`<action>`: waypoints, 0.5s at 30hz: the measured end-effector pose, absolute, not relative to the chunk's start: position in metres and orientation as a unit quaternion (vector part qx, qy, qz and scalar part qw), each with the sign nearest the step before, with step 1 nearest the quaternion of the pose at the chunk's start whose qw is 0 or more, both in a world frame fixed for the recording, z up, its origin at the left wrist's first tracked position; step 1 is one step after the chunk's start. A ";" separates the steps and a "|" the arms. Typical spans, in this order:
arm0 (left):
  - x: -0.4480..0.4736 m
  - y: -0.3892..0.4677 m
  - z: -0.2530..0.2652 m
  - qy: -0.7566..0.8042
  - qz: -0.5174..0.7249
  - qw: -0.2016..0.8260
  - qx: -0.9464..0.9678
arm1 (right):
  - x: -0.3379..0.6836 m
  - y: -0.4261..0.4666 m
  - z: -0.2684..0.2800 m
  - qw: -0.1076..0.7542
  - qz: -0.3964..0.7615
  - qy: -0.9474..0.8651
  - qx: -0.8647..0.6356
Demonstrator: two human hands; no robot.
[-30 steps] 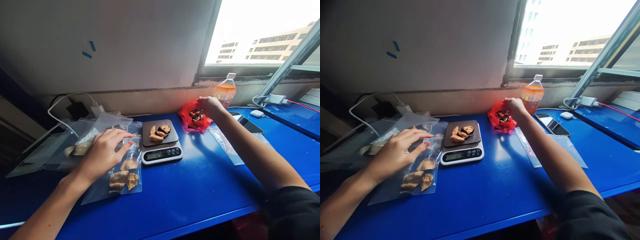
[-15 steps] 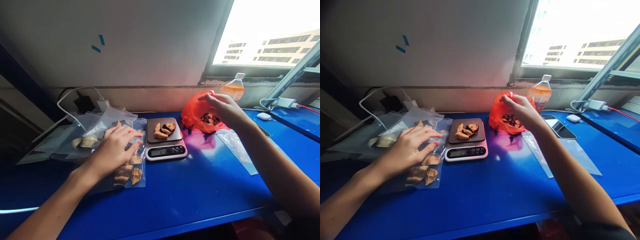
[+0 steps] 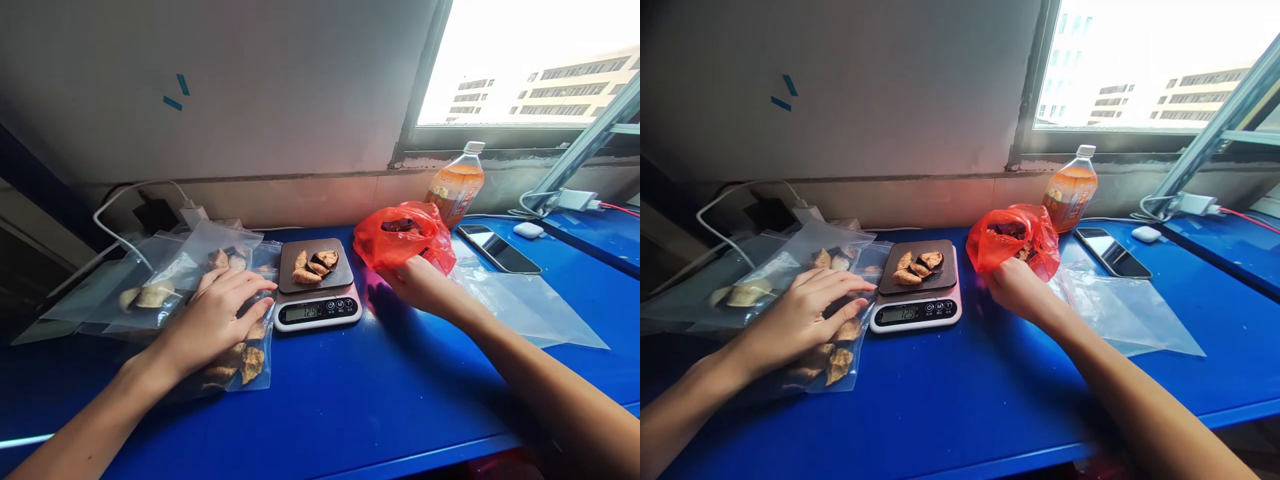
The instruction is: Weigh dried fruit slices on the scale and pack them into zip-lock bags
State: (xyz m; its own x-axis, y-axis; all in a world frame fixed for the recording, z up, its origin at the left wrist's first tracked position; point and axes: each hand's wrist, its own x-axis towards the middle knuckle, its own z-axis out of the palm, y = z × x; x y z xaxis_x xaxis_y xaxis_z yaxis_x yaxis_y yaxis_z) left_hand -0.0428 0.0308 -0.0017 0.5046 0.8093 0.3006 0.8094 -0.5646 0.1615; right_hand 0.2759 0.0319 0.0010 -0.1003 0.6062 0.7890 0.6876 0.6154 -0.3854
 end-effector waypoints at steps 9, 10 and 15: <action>-0.045 0.035 -0.008 -0.455 -0.172 -0.002 -0.874 | 0.242 0.016 -0.004 0.469 -0.158 -0.805 -0.327; -0.044 0.035 -0.009 -0.455 -0.172 -0.004 -0.874 | 0.235 0.024 -0.005 0.442 -0.148 -0.827 -0.314; -0.044 0.032 -0.006 -0.455 -0.175 -0.006 -0.873 | 0.225 0.067 -0.016 0.294 -0.040 -0.901 -0.316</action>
